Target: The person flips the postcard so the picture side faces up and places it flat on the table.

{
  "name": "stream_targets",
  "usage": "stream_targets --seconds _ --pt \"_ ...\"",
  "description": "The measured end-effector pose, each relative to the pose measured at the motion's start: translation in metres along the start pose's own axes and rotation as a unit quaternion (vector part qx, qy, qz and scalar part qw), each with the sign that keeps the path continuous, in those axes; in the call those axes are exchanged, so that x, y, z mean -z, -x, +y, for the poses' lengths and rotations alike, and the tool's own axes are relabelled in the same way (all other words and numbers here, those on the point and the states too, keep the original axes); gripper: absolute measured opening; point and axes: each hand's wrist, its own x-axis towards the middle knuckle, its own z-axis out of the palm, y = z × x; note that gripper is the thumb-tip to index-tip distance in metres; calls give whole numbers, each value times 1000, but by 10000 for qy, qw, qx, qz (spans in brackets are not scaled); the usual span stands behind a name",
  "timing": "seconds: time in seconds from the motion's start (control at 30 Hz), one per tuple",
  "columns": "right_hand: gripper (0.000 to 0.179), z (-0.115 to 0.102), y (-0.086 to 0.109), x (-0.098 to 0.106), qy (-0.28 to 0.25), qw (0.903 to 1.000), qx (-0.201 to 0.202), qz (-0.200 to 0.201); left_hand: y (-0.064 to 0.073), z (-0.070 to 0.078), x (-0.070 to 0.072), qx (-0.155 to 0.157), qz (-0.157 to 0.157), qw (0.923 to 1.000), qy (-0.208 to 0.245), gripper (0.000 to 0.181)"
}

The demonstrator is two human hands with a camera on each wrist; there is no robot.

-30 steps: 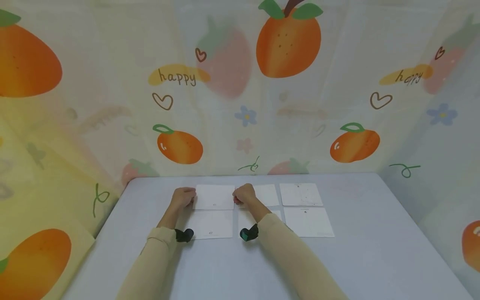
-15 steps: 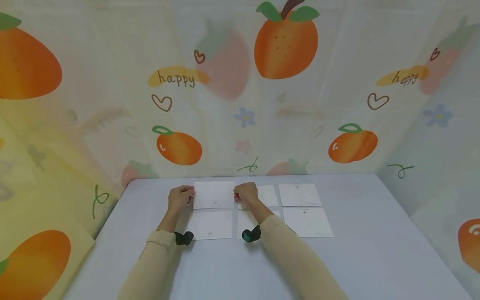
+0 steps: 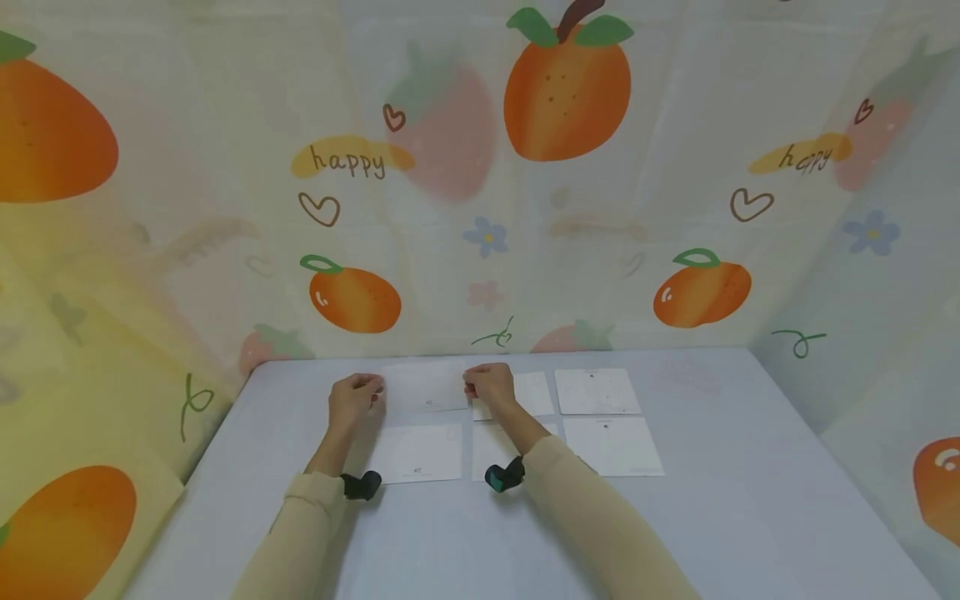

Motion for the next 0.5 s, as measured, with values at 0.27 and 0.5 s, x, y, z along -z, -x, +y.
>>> stream_targets --seconds 0.27,0.5 --pt "21 -3 7 1 -15 9999 142 16 4 -3 4 -263 158 9995 103 35" --pt "29 -2 8 1 -46 9997 243 3 6 -4 7 -306 220 9988 327 37"
